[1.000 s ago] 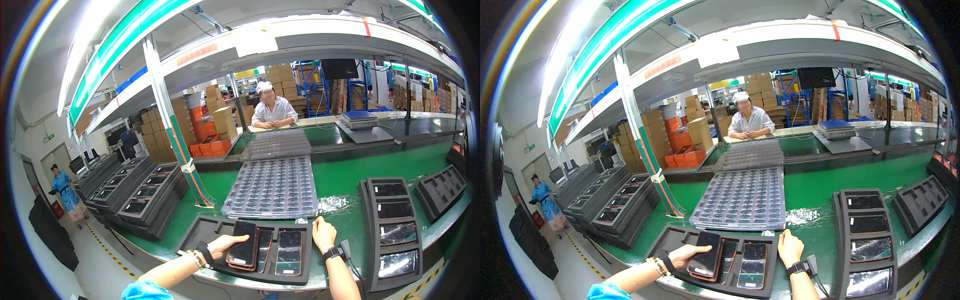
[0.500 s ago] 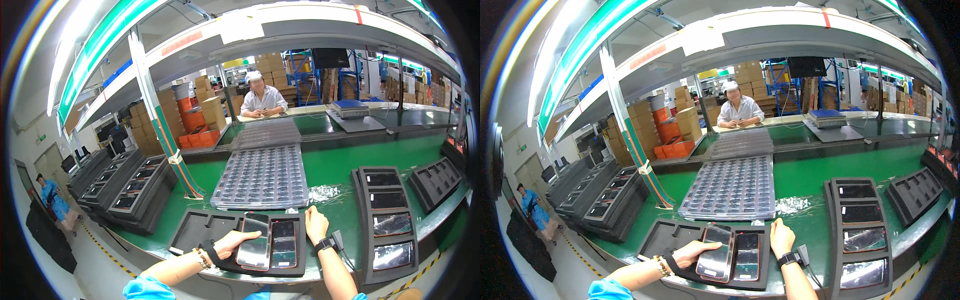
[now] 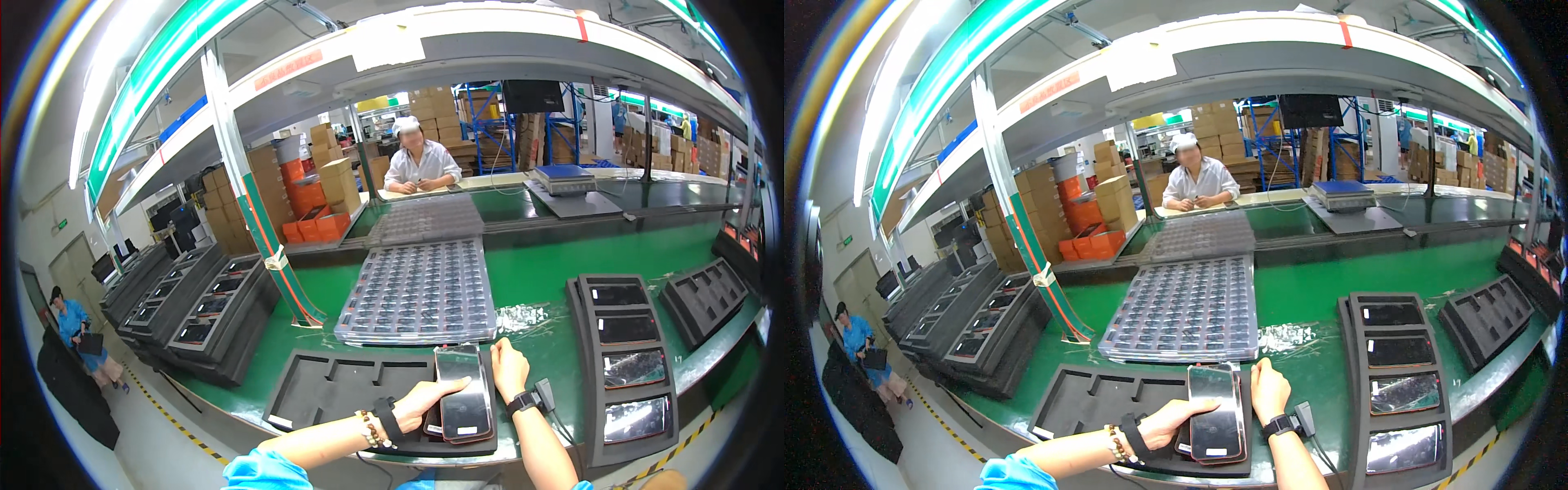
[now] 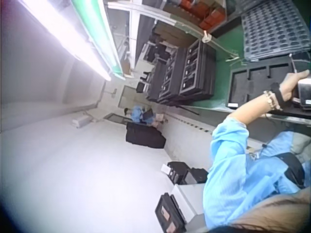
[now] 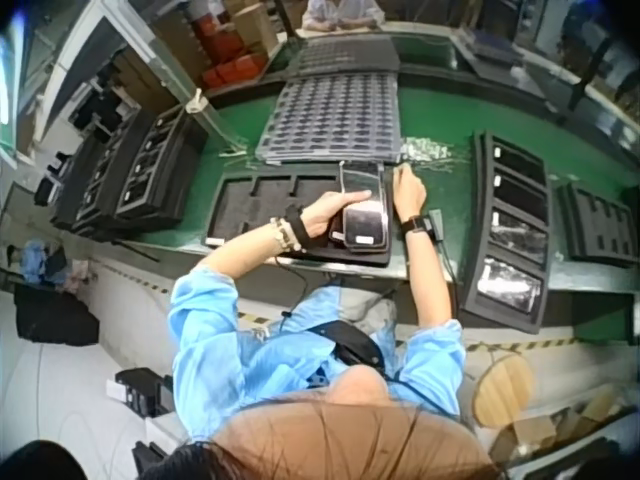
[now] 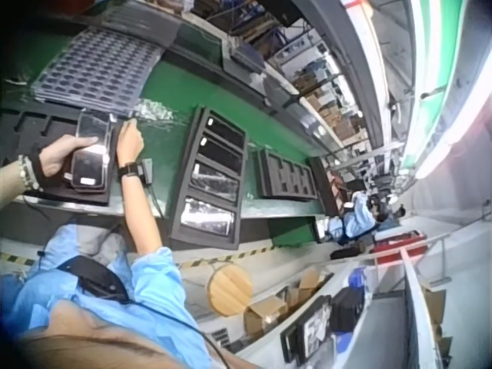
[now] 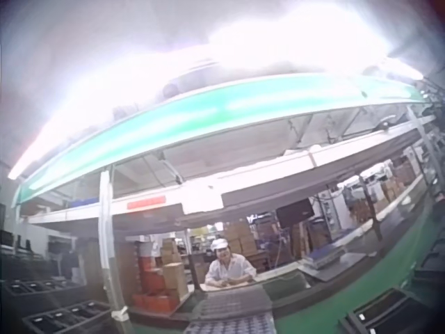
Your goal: Assembling or inspecting mobile phone components on a production line.
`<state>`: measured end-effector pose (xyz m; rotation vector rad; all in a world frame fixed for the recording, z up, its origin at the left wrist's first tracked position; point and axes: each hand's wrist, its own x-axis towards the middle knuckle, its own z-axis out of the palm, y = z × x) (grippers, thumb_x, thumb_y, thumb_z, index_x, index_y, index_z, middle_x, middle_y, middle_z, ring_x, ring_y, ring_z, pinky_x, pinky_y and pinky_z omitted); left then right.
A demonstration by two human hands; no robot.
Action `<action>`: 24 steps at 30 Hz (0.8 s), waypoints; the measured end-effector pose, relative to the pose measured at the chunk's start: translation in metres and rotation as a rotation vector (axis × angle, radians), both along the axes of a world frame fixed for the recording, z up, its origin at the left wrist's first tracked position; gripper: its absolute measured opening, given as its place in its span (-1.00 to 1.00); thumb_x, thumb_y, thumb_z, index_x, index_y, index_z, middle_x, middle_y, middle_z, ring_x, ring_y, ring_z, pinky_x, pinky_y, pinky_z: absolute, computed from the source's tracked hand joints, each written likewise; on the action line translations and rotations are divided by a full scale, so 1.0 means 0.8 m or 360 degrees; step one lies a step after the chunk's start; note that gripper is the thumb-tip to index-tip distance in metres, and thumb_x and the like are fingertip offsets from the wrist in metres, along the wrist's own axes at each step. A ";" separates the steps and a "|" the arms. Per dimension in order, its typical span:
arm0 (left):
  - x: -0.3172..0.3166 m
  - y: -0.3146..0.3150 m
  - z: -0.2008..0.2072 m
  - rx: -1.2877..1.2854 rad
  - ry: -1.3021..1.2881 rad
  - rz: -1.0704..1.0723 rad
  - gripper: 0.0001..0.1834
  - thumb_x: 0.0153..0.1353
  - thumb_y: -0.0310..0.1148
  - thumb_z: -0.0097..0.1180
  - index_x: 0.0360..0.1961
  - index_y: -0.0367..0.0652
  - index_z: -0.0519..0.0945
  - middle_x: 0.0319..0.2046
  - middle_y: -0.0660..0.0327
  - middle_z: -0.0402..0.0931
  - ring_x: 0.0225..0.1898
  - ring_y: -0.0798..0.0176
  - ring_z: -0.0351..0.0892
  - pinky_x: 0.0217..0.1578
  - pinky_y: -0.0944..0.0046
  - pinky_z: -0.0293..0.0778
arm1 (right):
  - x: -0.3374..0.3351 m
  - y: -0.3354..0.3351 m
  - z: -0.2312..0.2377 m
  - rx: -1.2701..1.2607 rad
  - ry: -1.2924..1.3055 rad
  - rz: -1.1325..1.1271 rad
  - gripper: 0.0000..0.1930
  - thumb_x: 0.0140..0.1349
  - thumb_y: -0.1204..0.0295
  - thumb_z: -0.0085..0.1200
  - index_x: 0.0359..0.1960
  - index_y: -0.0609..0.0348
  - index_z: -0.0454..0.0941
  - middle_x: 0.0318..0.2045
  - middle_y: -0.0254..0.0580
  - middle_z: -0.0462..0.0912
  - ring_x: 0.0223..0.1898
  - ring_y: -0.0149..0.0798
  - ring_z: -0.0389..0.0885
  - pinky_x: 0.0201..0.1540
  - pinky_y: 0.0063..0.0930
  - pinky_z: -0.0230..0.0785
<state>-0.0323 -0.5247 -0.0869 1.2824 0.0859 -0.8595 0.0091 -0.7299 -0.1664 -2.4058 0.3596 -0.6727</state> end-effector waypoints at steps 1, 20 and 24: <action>0.004 -0.002 -0.004 -0.0039 0.0038 -0.0051 -0.59 0.26 -0.16 0.32 -0.01 -0.23 0.64 -0.14 0.22 0.69 -0.18 0.35 0.67 -0.12 0.33 0.59 | 0.003 -0.001 -0.001 0.0018 -0.0015 -0.0003 -0.80 0.36 0.20 0.06 -0.30 0.02 0.53 -0.48 0.01 0.69 -0.36 0.14 0.69 -0.31 -0.01 0.48; -0.004 0.076 0.088 0.1760 -0.2978 -0.1181 -0.73 -0.06 -0.16 0.34 -0.53 -0.17 0.70 -0.40 0.22 0.56 -0.20 0.11 0.49 -0.17 0.13 0.49 | -0.001 -0.009 0.006 -0.0059 0.0029 0.0219 -0.81 0.32 0.21 0.07 -0.29 0.02 0.57 -0.49 -0.07 0.70 -0.40 0.07 0.70 -0.31 -0.04 0.50; 0.019 0.092 0.046 0.1637 -0.2744 -0.1540 -0.74 -0.09 -0.23 0.33 -0.46 -0.20 0.70 -0.22 0.20 0.57 -0.07 0.11 0.47 -0.15 0.15 0.54 | -0.001 -0.003 0.017 -0.0052 0.0064 0.0227 -0.82 0.30 0.23 0.09 -0.33 0.03 0.56 -0.54 -0.11 0.68 -0.42 0.05 0.69 -0.34 -0.08 0.48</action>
